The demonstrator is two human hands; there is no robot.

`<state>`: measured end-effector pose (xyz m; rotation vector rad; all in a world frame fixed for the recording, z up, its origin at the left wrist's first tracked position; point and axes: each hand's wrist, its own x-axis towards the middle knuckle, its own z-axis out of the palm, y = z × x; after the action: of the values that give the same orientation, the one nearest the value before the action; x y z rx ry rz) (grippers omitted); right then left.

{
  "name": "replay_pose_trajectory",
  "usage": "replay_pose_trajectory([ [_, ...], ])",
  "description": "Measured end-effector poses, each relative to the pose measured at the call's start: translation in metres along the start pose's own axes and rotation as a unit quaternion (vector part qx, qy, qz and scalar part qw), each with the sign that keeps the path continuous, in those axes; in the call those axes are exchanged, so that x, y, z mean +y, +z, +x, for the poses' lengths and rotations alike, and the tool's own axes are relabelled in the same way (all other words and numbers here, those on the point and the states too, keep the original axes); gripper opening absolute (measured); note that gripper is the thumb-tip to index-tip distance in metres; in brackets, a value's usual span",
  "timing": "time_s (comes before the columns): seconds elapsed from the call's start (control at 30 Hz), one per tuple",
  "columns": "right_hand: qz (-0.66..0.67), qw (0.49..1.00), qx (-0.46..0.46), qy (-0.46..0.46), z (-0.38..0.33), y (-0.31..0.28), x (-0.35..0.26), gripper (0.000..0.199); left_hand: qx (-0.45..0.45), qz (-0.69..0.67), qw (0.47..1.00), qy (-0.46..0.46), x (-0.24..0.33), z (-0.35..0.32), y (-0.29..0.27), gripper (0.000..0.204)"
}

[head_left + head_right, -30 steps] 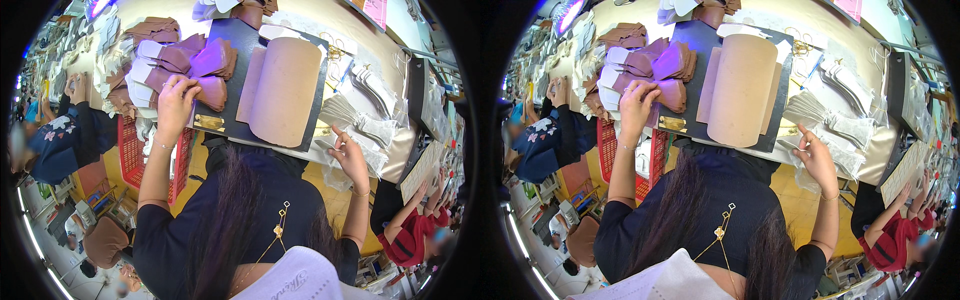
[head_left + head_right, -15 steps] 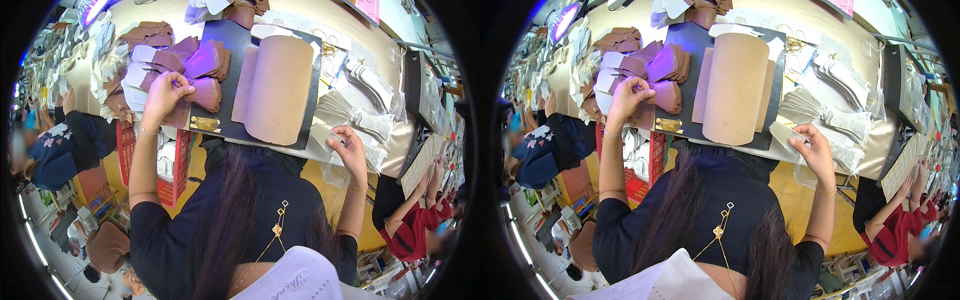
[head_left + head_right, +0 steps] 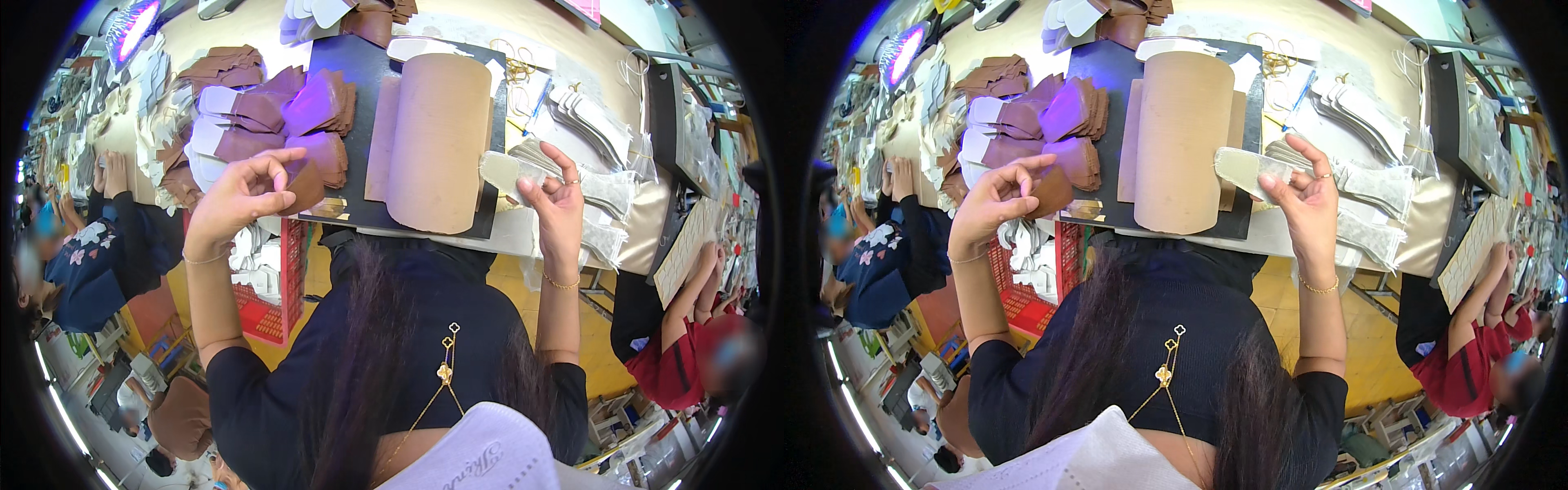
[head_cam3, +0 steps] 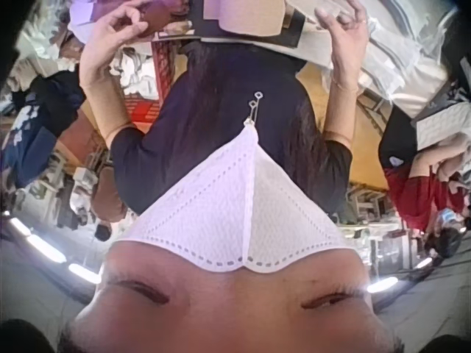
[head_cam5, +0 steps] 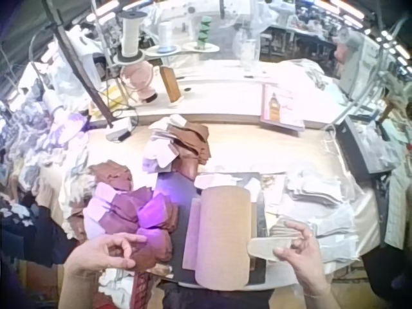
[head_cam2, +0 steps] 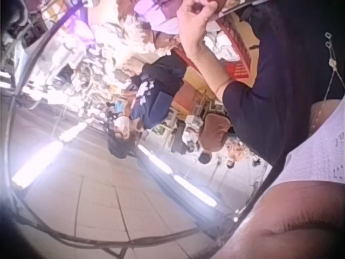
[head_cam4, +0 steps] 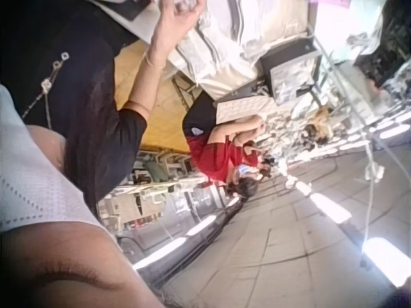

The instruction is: The person repeatedly picks up small white inserts and brown leather pieces, then places the inserts into the leather pieces. The person handles the items one at a time and places the assembled units on the table.

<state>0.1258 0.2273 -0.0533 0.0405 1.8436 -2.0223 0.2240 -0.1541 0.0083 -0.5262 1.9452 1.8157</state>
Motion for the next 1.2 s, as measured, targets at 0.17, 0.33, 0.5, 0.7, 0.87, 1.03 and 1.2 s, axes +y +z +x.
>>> replay_pose_trajectory([
  [0.17, 0.025, 1.0, 0.009, -0.004, 0.003, -0.003, -0.007, 0.026, -0.064, -0.074, 0.991, 0.089, 0.041, 0.005, 0.038, 0.019],
  [0.33, 0.068, 0.996, 0.028, -0.044, -0.004, -0.006, -0.021, 0.021, -0.091, -0.057, 0.993, 0.056, 0.048, 0.059, 0.09, 0.016],
  [0.5, 0.061, 0.995, 0.052, -0.06, -0.007, -0.001, -0.028, 0.019, -0.099, -0.071, 0.992, -0.033, 0.04, 0.078, 0.098, 0.02],
  [0.7, 0.025, 0.999, -0.037, -0.003, 0.0, 0.028, -0.023, 0.014, -0.099, -0.107, 0.988, -0.056, 0.031, 0.074, 0.091, 0.04],
  [0.87, -0.005, 0.998, -0.052, 0.032, 0.004, 0.042, -0.026, 0.011, -0.115, -0.107, 0.986, -0.054, 0.028, 0.074, 0.09, 0.045],
  [1.03, -0.004, 0.997, -0.054, 0.047, 0.006, 0.045, -0.026, 0.01, -0.117, -0.108, 0.986, -0.052, 0.027, 0.076, 0.089, 0.046],
  [1.2, -0.016, 0.997, -0.052, 0.054, 0.008, 0.048, -0.024, 0.009, -0.121, -0.112, 0.984, -0.061, 0.027, 0.076, 0.089, 0.043],
])
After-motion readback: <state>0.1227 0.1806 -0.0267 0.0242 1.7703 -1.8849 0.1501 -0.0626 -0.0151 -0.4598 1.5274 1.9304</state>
